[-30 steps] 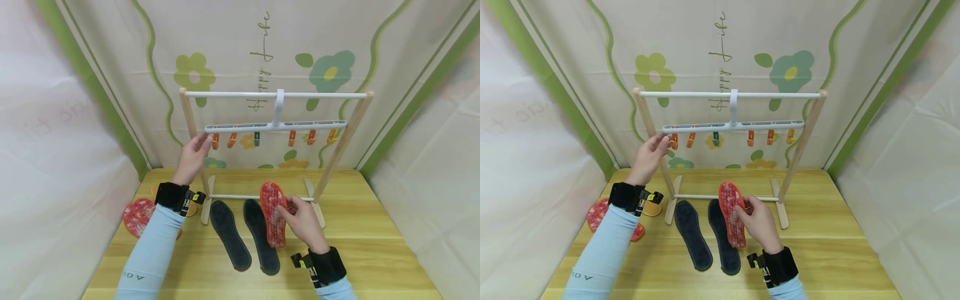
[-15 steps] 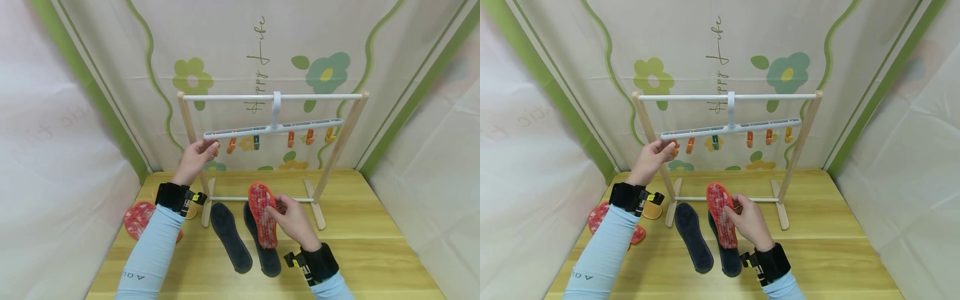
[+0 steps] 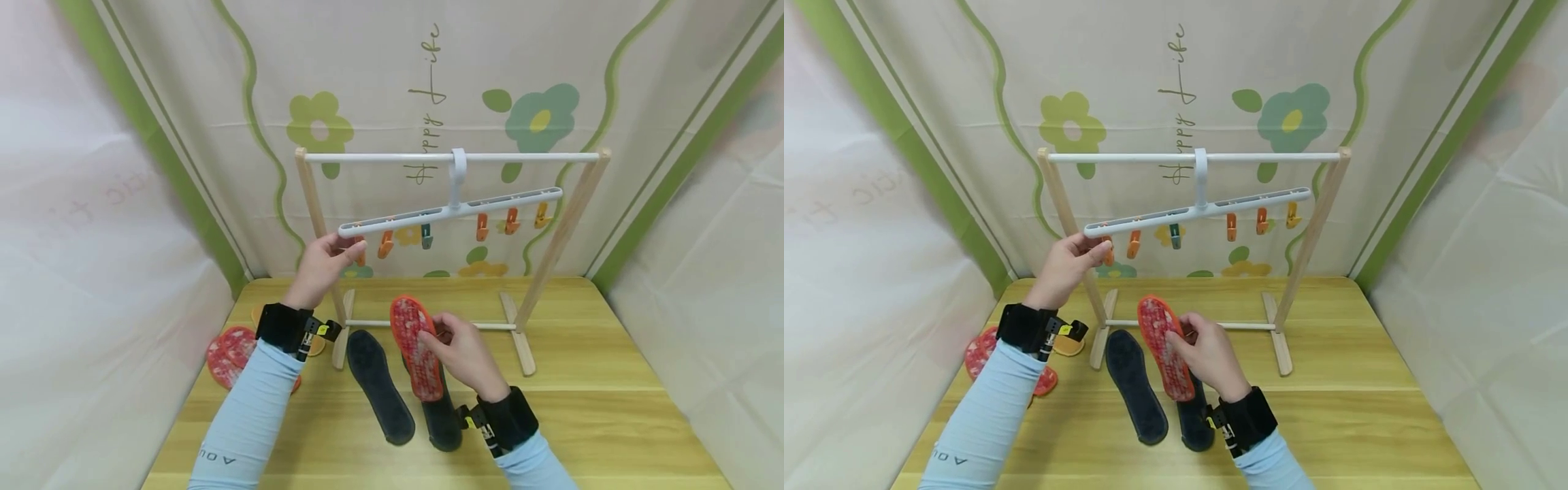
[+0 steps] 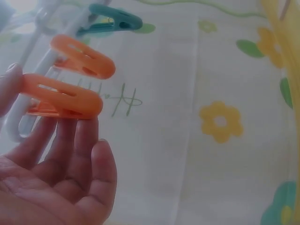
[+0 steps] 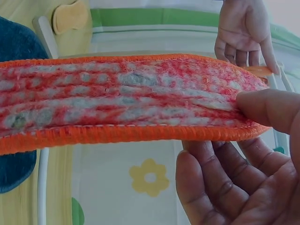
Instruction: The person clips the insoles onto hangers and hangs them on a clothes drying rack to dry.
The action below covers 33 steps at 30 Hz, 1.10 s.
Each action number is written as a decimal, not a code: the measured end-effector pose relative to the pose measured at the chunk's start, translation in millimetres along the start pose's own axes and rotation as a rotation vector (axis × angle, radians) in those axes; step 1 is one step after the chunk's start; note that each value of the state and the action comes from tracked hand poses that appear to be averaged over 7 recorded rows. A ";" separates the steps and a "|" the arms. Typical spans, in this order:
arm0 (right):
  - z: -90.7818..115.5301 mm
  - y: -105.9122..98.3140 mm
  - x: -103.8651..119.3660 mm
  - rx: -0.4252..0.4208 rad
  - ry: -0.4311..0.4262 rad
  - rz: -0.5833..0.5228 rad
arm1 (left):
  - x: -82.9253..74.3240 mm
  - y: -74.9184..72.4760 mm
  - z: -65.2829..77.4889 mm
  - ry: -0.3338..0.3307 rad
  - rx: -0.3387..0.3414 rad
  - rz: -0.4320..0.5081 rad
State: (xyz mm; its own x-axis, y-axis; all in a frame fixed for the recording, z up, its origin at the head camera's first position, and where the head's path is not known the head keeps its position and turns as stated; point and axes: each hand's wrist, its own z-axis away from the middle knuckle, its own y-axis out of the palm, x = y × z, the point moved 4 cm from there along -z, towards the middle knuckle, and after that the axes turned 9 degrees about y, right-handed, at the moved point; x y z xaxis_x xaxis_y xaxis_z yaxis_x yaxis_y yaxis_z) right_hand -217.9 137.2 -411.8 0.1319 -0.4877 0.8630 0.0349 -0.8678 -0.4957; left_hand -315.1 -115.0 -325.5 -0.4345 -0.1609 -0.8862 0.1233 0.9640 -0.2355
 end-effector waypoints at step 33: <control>-29.0 33.1 35.4 0.126 -0.084 -0.080 | -25.1 4.3 10.2 0.049 0.025 0.024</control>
State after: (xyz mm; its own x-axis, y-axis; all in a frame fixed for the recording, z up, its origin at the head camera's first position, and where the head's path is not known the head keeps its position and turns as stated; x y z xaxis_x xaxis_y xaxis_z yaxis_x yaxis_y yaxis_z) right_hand -240.8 88.4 -394.9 0.2056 -0.4031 0.8918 0.1716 -0.8823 -0.4383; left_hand -294.6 -108.9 -308.3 -0.4746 -0.1267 -0.8711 0.1564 0.9617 -0.2250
